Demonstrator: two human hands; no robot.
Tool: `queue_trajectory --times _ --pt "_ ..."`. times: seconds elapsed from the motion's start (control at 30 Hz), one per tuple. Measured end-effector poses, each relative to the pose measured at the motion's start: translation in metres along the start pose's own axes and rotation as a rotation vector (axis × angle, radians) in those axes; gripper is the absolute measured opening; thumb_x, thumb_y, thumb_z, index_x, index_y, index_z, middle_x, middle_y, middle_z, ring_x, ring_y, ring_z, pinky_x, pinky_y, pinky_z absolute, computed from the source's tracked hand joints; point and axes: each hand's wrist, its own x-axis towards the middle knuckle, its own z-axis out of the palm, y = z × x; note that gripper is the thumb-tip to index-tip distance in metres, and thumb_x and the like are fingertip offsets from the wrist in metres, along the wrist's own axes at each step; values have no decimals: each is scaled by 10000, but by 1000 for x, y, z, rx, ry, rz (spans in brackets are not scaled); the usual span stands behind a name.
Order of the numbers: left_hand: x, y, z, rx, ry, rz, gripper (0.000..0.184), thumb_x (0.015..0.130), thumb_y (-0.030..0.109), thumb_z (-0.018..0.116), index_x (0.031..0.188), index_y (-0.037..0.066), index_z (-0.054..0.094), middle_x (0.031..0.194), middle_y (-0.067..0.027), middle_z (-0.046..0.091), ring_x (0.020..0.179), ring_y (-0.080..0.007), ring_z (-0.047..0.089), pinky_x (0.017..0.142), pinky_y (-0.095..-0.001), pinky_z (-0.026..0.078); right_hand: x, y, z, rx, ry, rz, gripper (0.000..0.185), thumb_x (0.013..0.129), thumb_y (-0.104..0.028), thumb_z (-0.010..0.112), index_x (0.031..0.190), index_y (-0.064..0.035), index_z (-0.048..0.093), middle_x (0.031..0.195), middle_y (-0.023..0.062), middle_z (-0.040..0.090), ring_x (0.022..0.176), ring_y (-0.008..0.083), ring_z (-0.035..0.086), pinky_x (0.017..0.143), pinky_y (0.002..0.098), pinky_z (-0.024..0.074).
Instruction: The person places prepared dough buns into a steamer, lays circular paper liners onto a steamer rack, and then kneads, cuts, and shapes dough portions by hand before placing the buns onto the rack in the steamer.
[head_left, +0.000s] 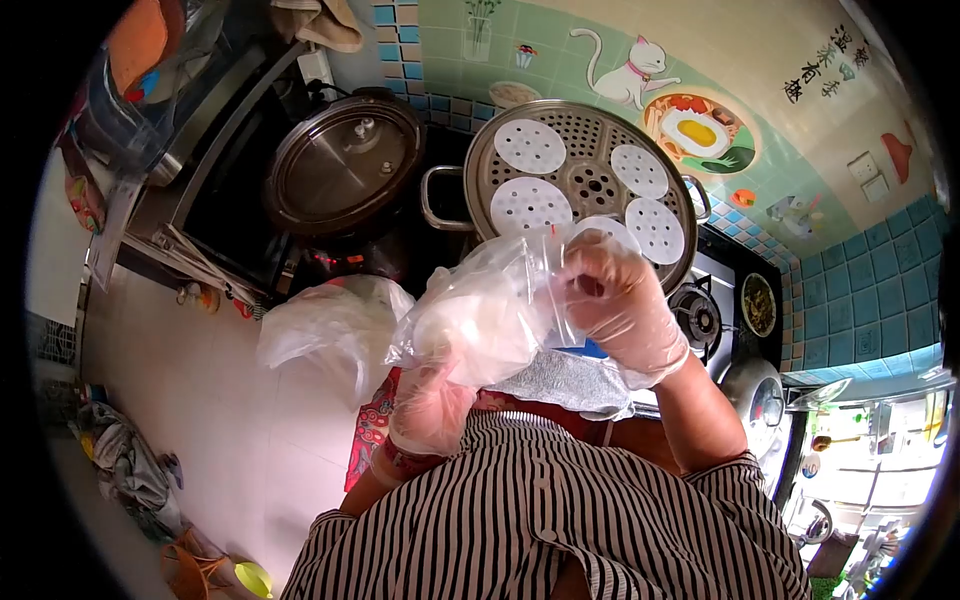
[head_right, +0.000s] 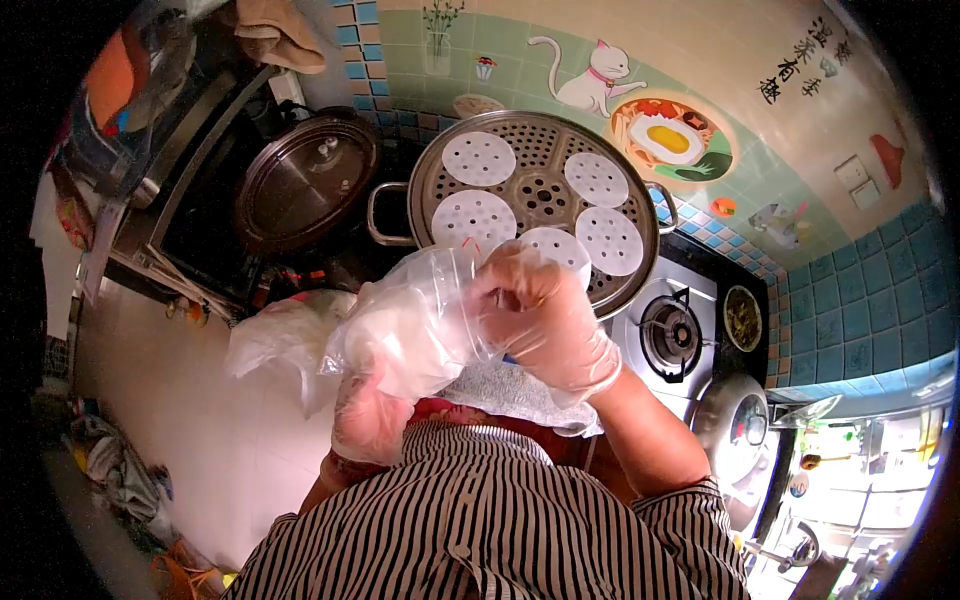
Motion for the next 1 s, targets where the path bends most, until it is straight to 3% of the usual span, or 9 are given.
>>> queue_trajectory --times 0.07,0.2,0.3,0.37,0.53,0.73,0.8,0.93,1.0 --pt "0 0 -4 -18 23 -13 895 868 220 786 1593 106 273 1605 -132 363 1499 -328 332 1255 -525 252 2 -4 -5 85 34 -67 109 865 35 708 970 15 685 838 4 612 777 96 609 657 273 475" --pt "3 2 -10 -24 22 -21 884 877 219 770 1593 96 266 1616 -135 350 1505 -332 323 1257 -526 249 6 -17 -12 462 10 292 220 954 -45 706 1145 28 624 831 21 629 648 75 577 594 231 462" --pt "4 1 -13 -18 39 -10 870 887 216 754 1593 91 261 1620 -140 344 1507 -337 319 1257 -528 249 8 -15 -11 325 -59 204 186 957 -44 697 1126 30 669 857 36 672 693 72 614 617 248 501" --pt "4 0 -15 -9 53 5 860 894 213 742 1594 88 258 1622 -145 340 1508 -340 318 1257 -530 250 12 -23 -15 193 -116 323 171 946 -44 706 1097 35 715 902 41 706 784 72 633 694 246 525" --pt "7 4 -25 -89 29 53 831 885 158 742 1584 86 299 1581 -132 397 1466 -333 383 1225 -569 304 31 6 -46 123 -19 266 198 907 14 665 1077 2 766 942 15 737 875 86 658 827 269 542" --pt "3 12 -32 -148 99 38 778 913 140 686 1588 117 301 1607 -121 366 1496 -330 345 1224 -559 308 122 56 -110 26 242 242 431 877 -137 744 1273 13 664 964 29 726 747 97 614 662 245 480" --pt "1 14 -26 -29 165 100 757 927 143 672 1588 122 303 1595 -113 385 1481 -319 371 1214 -543 332 146 66 -112 -132 328 309 327 878 -188 784 1140 -2 720 960 42 750 827 104 667 753 262 536" --pt "-3 18 -25 -8 172 59 734 939 161 671 1580 122 315 1571 -118 410 1458 -318 402 1203 -532 355 193 148 -127 -171 281 314 387 847 -234 816 1143 -2 723 985 67 752 833 121 683 777 274 547" --pt "-8 15 -32 28 111 102 618 1010 201 586 1556 68 331 1559 -155 418 1434 -345 420 1195 -545 354 203 169 -128 -225 261 295 450 818 -269 834 1170 -12 724 1021 108 759 900 157 707 847 296 553"
